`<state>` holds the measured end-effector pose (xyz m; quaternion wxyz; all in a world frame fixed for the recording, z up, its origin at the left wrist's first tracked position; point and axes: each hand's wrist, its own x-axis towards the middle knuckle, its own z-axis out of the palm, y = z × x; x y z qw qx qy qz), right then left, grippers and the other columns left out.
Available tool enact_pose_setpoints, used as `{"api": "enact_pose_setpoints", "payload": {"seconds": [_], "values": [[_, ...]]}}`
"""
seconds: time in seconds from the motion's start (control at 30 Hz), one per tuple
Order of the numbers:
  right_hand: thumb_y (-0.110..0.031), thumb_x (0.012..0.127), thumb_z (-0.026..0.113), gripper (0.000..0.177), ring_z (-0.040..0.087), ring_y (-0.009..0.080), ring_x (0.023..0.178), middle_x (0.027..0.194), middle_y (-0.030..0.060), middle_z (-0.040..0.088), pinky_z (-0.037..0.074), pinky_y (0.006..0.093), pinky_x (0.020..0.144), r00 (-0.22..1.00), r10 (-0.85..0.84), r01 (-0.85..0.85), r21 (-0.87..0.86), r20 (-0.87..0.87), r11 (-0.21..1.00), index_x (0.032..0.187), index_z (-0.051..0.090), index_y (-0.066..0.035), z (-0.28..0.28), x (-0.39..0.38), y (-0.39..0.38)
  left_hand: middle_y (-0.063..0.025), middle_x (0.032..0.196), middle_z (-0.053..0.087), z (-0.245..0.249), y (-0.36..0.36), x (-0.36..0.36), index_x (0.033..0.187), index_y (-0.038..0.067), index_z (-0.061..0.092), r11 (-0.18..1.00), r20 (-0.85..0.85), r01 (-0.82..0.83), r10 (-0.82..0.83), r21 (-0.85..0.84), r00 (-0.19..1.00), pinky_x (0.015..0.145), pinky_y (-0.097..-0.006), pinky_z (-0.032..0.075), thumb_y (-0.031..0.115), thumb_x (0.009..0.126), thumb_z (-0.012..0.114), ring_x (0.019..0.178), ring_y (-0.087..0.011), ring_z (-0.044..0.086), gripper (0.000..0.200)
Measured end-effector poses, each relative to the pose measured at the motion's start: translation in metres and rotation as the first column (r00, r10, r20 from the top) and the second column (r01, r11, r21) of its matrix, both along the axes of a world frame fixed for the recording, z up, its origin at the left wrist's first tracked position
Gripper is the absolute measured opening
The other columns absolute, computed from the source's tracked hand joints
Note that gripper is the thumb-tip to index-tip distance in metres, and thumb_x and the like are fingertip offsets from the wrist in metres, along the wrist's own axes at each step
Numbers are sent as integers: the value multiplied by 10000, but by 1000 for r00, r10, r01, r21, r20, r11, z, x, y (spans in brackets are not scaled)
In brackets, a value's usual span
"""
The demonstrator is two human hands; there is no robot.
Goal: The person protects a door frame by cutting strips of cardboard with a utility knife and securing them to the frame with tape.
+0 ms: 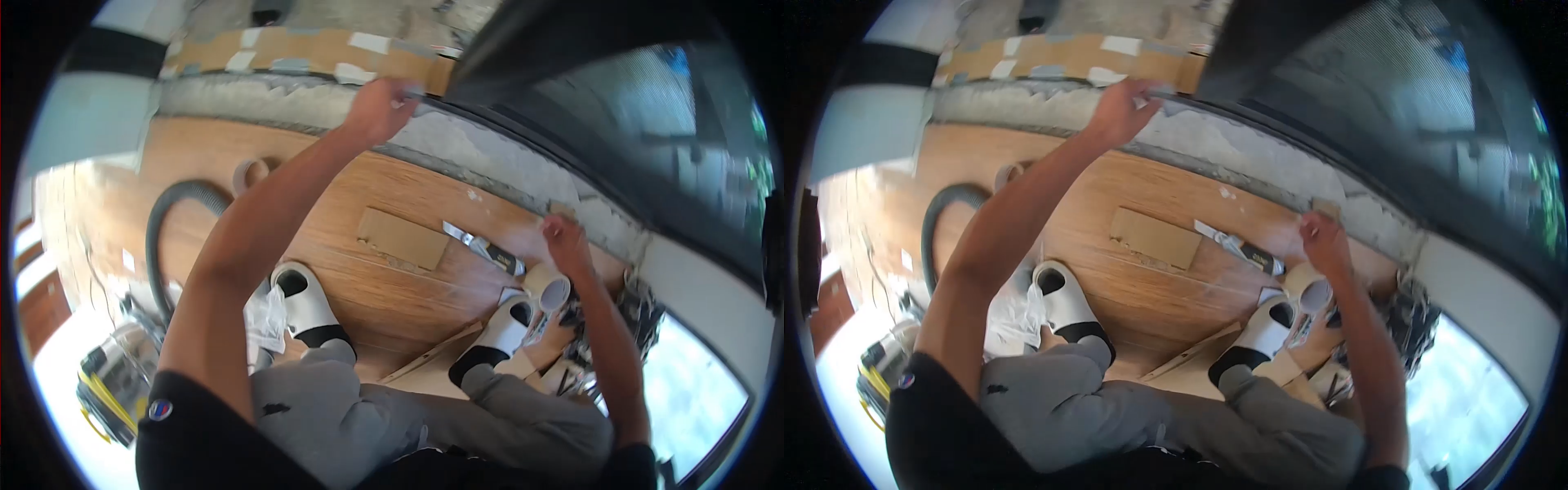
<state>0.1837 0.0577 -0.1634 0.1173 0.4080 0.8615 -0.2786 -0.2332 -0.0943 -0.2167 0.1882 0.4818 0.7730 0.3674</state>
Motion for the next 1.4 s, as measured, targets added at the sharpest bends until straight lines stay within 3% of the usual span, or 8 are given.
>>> {"api": "enact_pose_setpoints", "payload": {"seconds": [0.1,0.63,0.93,1.0,1.07,1.13,1.23,1.4], "values": [[-134,890,649,99,708,353,835,878,178,716,555,429,748,997,-76,79,289,-23,954,934,682,-52,-18,34,37,-167,808,699,-4,-41,23,869,24,721,998,24,57,-57,33,998,713,-398,537,123,860,690,767,-315,687,104],[-90,785,727,453,567,403,1179,1237,196,557,500,490,975,883,-28,-82,213,468,974,1200,545,-84,-66,23,72,-115,799,659,10,-112,53,939,47,708,997,110,56,-49,-53,993,620,-357,522,87,875,686,660,-255,644,79],[-148,847,721,298,663,394,1023,1074,192,643,551,490,834,992,26,-69,354,124,933,1086,574,-46,-37,-8,53,-114,793,673,15,-116,51,987,21,723,997,89,50,-45,-54,995,633,-329,524,98,878,710,679,-202,649,134],[-215,895,705,270,701,371,864,897,169,688,555,467,762,988,131,-105,263,-83,959,1052,594,-27,-29,-26,36,-111,806,686,20,-112,62,989,16,723,997,212,15,2,-82,977,641,-321,525,134,880,717,703,-180,658,161],[-278,926,696,289,708,323,772,818,153,700,556,417,717,976,-12,-25,-165,-218,986,1007,615,-13,-8,-61,-7,-108,818,699,37,-97,78,991,12,724,996,342,-27,54,-84,938,650,-314,526,170,881,724,728,-159,667,193],[-309,940,688,315,707,281,760,833,156,702,550,385,703,974,90,-140,-236,-208,962,985,620,-5,18,-92,-46,-91,822,736,61,-80,96,884,52,745,913,728,243,81,-329,681,668,-298,537,236,846,734,744,-150,698,188],[-318,919,716,339,705,266,762,848,151,710,551,382,705,989,130,-145,-343,-67,928,1014,630,-3,50,-128,-92,-79,793,724,64,-79,120,889,38,750,925,857,345,-43,-161,513,657,-302,537,263,862,712,747,-124,688,230],[-351,861,784,416,686,228,754,893,145,707,536,348,694,962,215,-268,-449,-166,852,1035,636,-3,44,-121,-113,-75,826,725,48,-105,115,891,10,738,859,837,458,-67,-228,543,690,-282,539,247,889,711,767,-137,693,239]]}}
